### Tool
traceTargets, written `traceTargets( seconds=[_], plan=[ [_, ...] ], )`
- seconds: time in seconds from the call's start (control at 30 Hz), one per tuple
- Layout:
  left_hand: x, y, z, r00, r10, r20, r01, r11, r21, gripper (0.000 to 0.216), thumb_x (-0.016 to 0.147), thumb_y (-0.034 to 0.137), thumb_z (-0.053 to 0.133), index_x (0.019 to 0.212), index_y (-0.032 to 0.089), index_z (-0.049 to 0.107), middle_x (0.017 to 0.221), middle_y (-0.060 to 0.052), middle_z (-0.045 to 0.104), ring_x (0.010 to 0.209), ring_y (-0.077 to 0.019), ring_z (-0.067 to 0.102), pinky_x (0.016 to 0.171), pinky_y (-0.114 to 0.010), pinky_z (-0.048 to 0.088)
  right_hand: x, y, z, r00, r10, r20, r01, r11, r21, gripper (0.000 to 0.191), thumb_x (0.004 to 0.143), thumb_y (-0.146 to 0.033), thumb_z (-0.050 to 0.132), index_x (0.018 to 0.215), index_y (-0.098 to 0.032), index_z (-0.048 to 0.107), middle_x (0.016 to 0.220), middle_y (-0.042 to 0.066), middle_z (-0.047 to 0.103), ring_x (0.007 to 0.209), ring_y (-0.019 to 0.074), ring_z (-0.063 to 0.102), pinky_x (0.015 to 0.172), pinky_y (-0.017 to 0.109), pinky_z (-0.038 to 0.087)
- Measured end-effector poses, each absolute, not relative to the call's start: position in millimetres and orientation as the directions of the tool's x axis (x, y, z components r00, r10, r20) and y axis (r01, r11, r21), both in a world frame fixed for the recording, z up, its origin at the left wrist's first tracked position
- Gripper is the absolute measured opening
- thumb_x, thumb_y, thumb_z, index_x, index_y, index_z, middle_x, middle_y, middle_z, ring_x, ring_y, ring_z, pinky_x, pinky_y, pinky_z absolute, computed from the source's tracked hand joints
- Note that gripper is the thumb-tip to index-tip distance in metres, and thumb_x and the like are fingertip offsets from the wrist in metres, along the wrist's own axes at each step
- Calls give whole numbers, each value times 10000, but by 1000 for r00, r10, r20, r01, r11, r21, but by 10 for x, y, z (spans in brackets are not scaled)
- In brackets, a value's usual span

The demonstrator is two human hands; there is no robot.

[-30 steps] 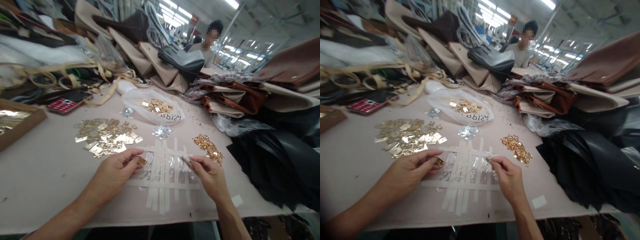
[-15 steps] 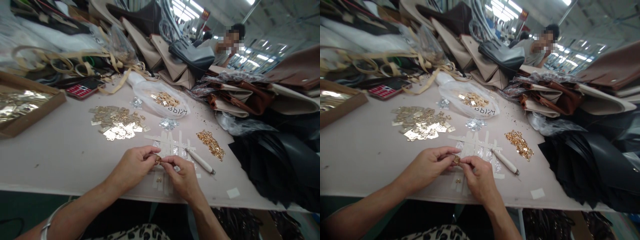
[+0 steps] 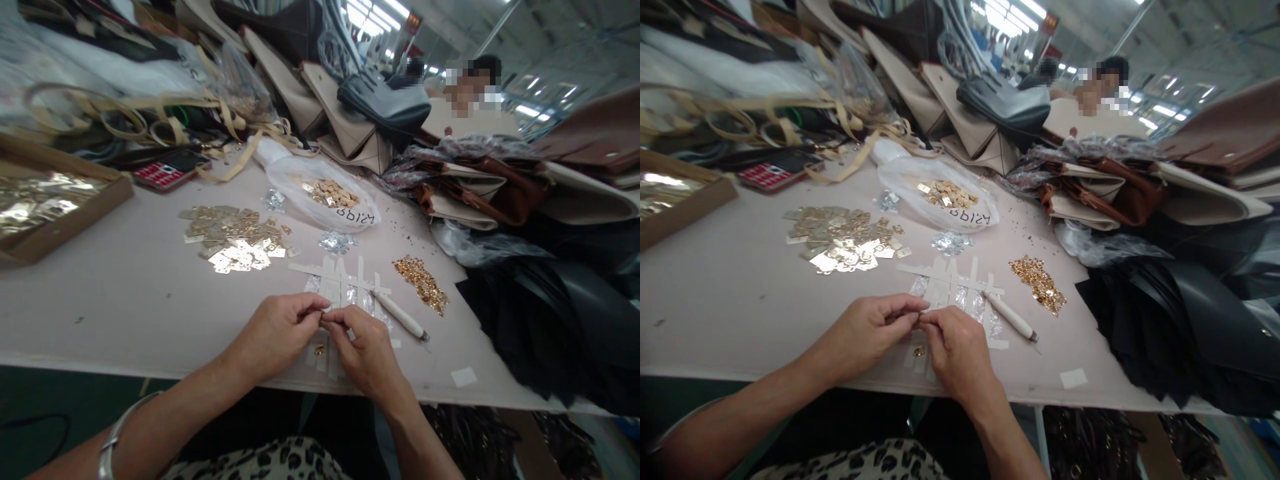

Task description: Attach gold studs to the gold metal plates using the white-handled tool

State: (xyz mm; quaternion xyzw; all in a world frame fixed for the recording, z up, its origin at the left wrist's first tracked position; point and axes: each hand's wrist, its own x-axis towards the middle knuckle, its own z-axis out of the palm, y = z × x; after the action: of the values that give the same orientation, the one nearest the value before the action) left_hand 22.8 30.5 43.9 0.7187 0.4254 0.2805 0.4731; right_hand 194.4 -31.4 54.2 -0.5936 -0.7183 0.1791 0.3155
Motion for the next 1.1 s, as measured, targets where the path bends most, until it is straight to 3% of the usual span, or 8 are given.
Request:
traceTargets(
  seconds=[0.23, 0.4, 0.5, 0.63, 0.7, 0.83, 0.93, 1.1],
  plan=[
    [221, 275, 484, 592, 765, 254, 324, -514, 794, 339, 897, 137, 465, 1123, 204, 709, 1060, -19, 782, 911, -165, 742, 833, -266, 544, 1976, -268, 470, -113, 945, 307, 749, 284, -599, 102, 948, -169, 582, 902, -205, 665, 868, 34, 706, 832, 176, 664, 765, 286, 495],
    [239, 355, 488, 622, 701, 348, 332, -639, 694, 424, 901, 92, 431, 1281, 170, 605, 1103, -67, 768, 932, -170, 748, 819, -260, 564, 2010, -178, 406, -65, 945, 319, 734, 262, -626, 150, 959, -190, 593, 1097, -201, 651, 970, 38, 736, 866, 167, 684, 809, 284, 514],
    [262, 423, 476, 545, 777, 316, 408, -574, 709, 398, 919, 141, 455, 1295, 144, 584, 1017, -80, 780, 878, -190, 759, 785, -281, 579, 2037, -90, 402, -144, 914, 379, 742, 353, -570, 204, 986, -166, 548, 1153, -201, 659, 1062, 55, 758, 958, 169, 701, 872, 285, 519],
    [273, 486, 445, 444, 876, 186, 365, -366, 856, 311, 884, 174, 549, 1188, 176, 615, 1033, -42, 776, 854, -163, 762, 788, -261, 585, 2081, 29, 373, -219, 886, 408, 773, 413, -482, 156, 991, -173, 553, 1060, -198, 691, 985, 53, 765, 915, 174, 698, 835, 289, 519],
    [261, 493, 408, 454, 868, 201, 354, -383, 853, 246, 884, 171, 552, 1112, 181, 641, 1018, -34, 768, 864, -165, 754, 798, -275, 586, 2104, 67, 333, -286, 870, 403, 791, 451, -413, 149, 994, -185, 553, 1015, -201, 700, 976, 57, 760, 906, 185, 684, 829, 311, 514],
    [190, 474, 288, 562, 770, 301, 416, -578, 702, 208, 922, 160, 506, 1035, 174, 680, 999, -57, 752, 923, -211, 725, 855, -363, 587, 2160, 81, 247, -397, 815, 421, 807, 529, -263, 169, 997, -179, 546, 945, -186, 707, 946, 71, 757, 854, 195, 646, 791, 332, 508],
    [108, 469, 191, 663, 641, 386, 377, -732, 568, 275, 939, 117, 450, 1090, 158, 677, 1106, -89, 742, 1094, -235, 685, 990, -419, 550, 2211, 51, 249, -473, 807, 354, 796, 563, -222, 174, 1007, -173, 529, 992, -179, 702, 963, 72, 763, 871, 197, 632, 811, 339, 509],
    [27, 495, 109, 747, 501, 437, 328, -849, 414, 378, 928, 58, 415, 1225, 147, 632, 1206, -85, 718, 1187, -226, 629, 1058, -425, 514, 2268, 12, 408, -543, 814, 207, 754, 581, -306, 217, 973, -98, 527, 1087, -192, 686, 1091, 50, 762, 1030, 209, 635, 942, 372, 506]
  ],
)
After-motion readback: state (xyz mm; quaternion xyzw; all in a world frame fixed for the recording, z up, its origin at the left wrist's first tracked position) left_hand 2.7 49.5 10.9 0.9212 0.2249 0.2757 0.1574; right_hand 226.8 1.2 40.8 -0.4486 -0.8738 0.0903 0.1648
